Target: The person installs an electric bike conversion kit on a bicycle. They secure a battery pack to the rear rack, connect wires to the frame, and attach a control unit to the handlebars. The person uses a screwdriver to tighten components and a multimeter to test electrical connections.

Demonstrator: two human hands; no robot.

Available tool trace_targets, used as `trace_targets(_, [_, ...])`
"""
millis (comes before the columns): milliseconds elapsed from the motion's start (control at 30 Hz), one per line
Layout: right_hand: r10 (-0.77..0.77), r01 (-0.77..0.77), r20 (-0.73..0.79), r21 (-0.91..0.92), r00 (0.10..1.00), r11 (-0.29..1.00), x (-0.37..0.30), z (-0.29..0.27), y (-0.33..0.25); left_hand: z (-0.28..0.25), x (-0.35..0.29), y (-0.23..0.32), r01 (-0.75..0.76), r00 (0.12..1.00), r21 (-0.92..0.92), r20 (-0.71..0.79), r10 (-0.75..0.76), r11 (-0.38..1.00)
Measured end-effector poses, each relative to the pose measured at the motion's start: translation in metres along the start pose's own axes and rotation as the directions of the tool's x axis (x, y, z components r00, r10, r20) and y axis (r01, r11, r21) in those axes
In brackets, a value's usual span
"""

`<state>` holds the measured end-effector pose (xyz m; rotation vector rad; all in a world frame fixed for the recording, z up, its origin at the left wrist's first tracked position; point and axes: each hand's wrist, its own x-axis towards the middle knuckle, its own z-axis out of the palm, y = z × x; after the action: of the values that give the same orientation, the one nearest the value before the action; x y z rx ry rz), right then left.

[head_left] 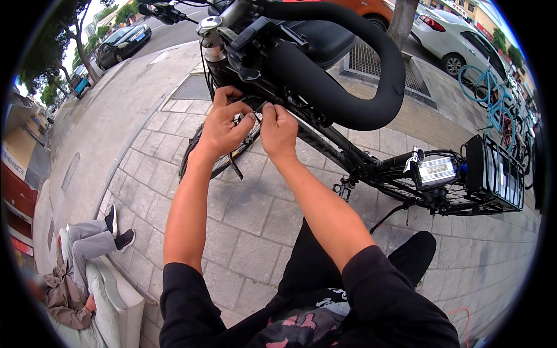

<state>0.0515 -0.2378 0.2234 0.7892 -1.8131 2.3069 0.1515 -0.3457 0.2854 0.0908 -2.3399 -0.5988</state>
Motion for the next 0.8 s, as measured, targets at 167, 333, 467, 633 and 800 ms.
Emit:
trace_targets(167, [0.312,-0.393,0.266,0.352,0.912,0.85,0.0,-0.014,-0.002,0.004,-0.007,0.003,0.053,0.996,-0.022,0.08,-0.051,0.998])
trace_targets(333, [0.499,-0.623,0.377,0.537,0.78,0.568,0.006,-0.015,-0.006,0.003,-0.008,0.005,0.024,0.998,0.0,0.054,-0.024,1.0])
trace_targets(467, [0.53,-0.68,0.45,0.612,0.719,0.403,0.01,-0.013,-0.011,0.003,-0.009,0.0,0.003,0.999,0.002,0.053,-0.003,1.0])
trace_targets(633, [0.535,-0.655,0.389,0.55,0.75,0.519,0.007,-0.015,-0.008,0.005,-0.008,0.003,-0.01,0.995,0.008,-0.099,0.011,1.0])
trace_targets(800, [0.529,-0.632,0.348,0.477,0.774,0.611,0.002,-0.025,0.0,0.007,0.002,0.01,0.005,0.978,0.066,-0.208,0.009,0.998])
